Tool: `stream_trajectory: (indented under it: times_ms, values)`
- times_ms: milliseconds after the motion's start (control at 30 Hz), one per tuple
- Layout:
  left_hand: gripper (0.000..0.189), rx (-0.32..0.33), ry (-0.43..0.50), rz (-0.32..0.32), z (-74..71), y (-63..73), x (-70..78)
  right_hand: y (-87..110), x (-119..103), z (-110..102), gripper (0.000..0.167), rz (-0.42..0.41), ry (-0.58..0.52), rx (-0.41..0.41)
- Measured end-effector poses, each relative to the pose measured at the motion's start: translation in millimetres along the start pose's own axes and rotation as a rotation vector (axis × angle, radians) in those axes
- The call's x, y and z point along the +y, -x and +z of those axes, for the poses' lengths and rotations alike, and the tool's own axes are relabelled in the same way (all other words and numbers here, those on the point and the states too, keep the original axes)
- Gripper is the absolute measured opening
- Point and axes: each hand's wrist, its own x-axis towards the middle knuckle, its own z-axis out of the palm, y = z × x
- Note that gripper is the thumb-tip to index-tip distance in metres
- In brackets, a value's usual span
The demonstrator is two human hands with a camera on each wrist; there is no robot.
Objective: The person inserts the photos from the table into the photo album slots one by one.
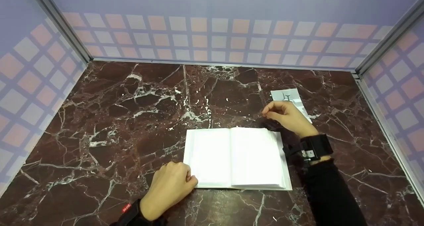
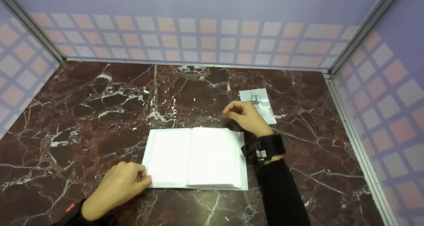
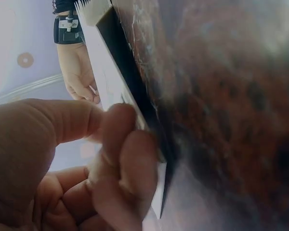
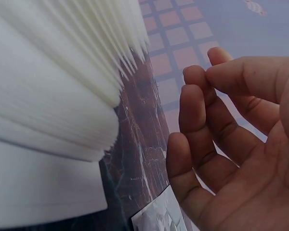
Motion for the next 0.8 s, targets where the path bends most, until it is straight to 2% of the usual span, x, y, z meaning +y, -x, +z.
stream_trajectory:
  times_ms: [100,200,300,400,467,533,633,800]
  values:
    - [0.047,0.007,-0.064,0.027,-7.1,-4.7,2.5,-0.3,-0.2,-0.7,0.012,0.004,-0.003,-0.003]
    - [0.038,0.046,-0.082,0.114,-12.7,-11.3,10.2,0.0,-0.3,-1.6,0.013,0.009,0.004,-0.003]
    - [0.024,0.049,-0.034,0.296,-10.8,-16.6,20.7,0.4,-0.4,-2.9,0.014,0.021,0.004,0.0]
    - [0.045,-0.004,-0.022,0.487,-2.2,-20.0,30.6,0.6,-0.1,-5.9,0.02,0.029,0.002,0.01]
    - [0.062,-0.05,-0.055,0.561,3.7,-21.3,35.9,1.0,-0.2,-8.6,0.027,0.039,0.001,0.026]
    - [0.072,-0.098,-0.083,0.596,8.9,-22.5,39.7,1.7,-0.7,-11.4,0.034,0.052,0.017,0.053]
    - [0.077,-0.16,-0.111,0.602,14.1,-24.4,43.9,3.7,-1.2,-16.5,0.04,0.089,0.063,0.11]
    - [0.077,-0.202,-0.115,0.598,17.6,-27.7,48.1,8.2,3.8,-30.7,0.043,0.153,0.177,0.211]
